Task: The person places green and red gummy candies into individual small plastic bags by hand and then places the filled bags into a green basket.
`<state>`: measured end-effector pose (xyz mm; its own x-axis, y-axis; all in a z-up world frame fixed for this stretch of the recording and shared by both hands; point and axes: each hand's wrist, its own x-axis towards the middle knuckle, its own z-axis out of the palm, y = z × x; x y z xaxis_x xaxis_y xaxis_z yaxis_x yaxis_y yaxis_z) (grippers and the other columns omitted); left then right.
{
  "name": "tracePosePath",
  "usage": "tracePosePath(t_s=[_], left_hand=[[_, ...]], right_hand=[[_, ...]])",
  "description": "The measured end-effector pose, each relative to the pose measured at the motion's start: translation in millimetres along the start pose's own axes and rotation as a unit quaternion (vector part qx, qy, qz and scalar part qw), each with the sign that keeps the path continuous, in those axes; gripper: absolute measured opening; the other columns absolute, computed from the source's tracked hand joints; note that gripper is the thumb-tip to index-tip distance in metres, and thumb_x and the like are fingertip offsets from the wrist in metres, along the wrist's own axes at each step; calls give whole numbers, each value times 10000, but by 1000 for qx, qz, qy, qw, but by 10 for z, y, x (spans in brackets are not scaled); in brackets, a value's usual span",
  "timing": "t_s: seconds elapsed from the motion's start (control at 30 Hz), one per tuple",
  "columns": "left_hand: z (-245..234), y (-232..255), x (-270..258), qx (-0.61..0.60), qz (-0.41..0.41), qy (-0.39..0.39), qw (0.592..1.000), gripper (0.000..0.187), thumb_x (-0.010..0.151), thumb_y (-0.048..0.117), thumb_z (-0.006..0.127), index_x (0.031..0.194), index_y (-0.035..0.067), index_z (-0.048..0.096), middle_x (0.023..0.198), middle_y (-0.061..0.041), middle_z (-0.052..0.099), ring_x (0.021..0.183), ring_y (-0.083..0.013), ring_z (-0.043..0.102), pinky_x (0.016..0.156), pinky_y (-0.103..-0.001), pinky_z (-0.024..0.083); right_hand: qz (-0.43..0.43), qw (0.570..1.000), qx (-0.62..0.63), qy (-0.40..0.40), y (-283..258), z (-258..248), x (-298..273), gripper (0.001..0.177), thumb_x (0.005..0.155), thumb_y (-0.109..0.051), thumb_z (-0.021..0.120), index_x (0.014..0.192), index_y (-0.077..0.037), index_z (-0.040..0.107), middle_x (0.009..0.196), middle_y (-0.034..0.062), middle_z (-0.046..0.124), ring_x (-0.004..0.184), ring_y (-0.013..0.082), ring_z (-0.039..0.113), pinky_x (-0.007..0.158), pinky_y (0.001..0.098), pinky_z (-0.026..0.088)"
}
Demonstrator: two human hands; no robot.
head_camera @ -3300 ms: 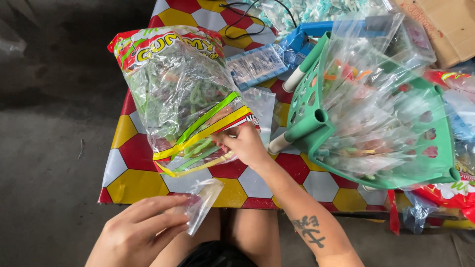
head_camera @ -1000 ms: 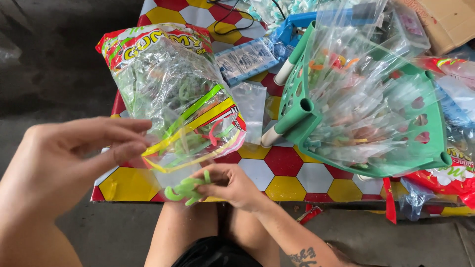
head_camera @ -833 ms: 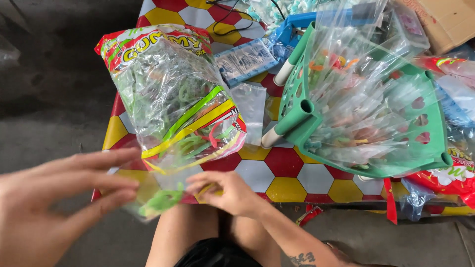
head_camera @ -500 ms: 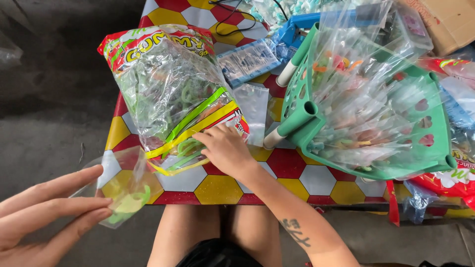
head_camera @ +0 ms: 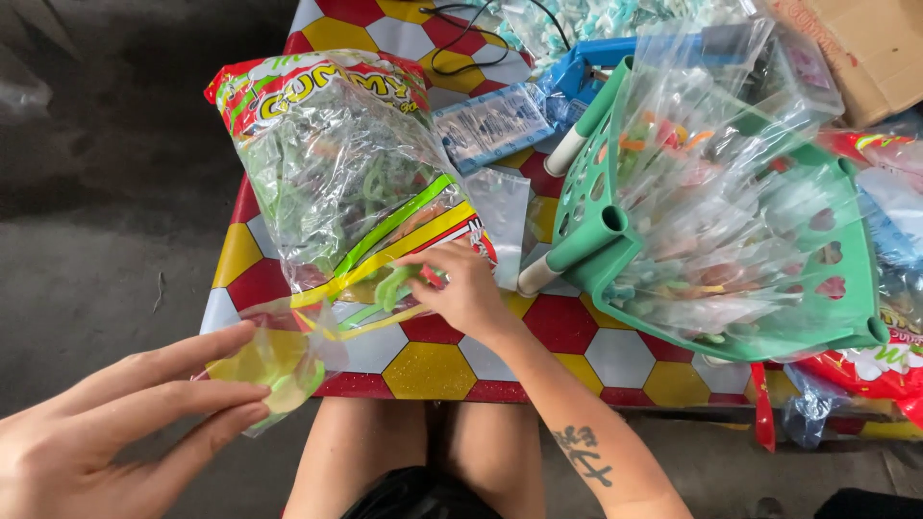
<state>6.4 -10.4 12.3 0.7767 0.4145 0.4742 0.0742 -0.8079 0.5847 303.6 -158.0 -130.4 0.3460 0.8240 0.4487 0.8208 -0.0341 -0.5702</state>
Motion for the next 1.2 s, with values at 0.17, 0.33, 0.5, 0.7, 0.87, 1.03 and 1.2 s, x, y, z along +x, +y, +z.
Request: tracePosePath(t_s=[0.17, 0.33, 0.5, 0.7, 0.87, 1.03, 1.2], left_hand=[[89, 144, 115, -3, -12, -1, 1000, 93, 790, 211, 802, 877, 218, 835, 1220, 47, 766, 968, -21, 739, 849, -185, 554], [266, 156, 175, -7, -24, -8, 1000, 76, 804, 203, 807, 867, 231, 839, 1193, 52, 778, 990, -38, 739, 833, -212, 572], [567, 136, 210, -53, 7, -47, 997, 91, 758, 238, 839, 849, 236, 852, 1264, -3, 760, 985, -99, 751, 879, -257, 553], [833, 427, 342, -94, 22, -140, 985, 115, 844, 226, 737, 805, 242, 844, 1373, 2, 704, 1066, -236, 706, 846, -418, 551], [1022, 384, 324, -76, 36, -178, 980, 130, 881, 278, 740, 835, 209, 839, 1157, -44, 653, 1006, -282, 648, 796, -459, 531], [1028, 439, 335, -101, 20, -164, 981, 93, 829, 288, 810, 898, 255, 863, 1235, -54, 703, 1020, -324, 685, 823, -469, 547], [982, 476, 402, -104, 48, -88, 990, 129, 830, 234, 794, 943, 225, 855, 1411, -83, 652, 1175, -312, 664, 938, -447, 519]], right_hand=[[205, 968, 148, -15, -212, -411, 129, 144, 887, -129, 735, 971, -13, 748, 923, 108, 792, 843, 204, 747, 749, 332, 609], [299, 900, 315, -35, -389, -829, 181, 44, 945, 15, 679, 933, 14, 721, 801, 122, 773, 705, 190, 759, 720, 305, 641], [251, 753, 591, -145, -500, -1323, 114, 371, 902, -149, 806, 1179, 77, 708, 836, 208, 756, 750, 263, 767, 889, 390, 646], [212, 756, 584, -203, -864, -1568, 256, 318, 948, -151, 775, 1167, 65, 697, 855, 164, 739, 703, 234, 727, 673, 337, 624], [209, 771, 563, -210, -938, -1672, 332, 309, 948, -158, 770, 1165, 52, 706, 849, 158, 744, 671, 227, 713, 641, 326, 605], [191, 836, 467, -216, -1080, -1730, 449, 207, 958, -78, 708, 1122, 46, 725, 726, 136, 714, 517, 140, 628, 595, 256, 583], [356, 881, 82, -300, -1361, -1772, 677, 282, 845, -83, 791, 1120, -40, 828, 696, 106, 770, 518, 143, 671, 518, 246, 603]])
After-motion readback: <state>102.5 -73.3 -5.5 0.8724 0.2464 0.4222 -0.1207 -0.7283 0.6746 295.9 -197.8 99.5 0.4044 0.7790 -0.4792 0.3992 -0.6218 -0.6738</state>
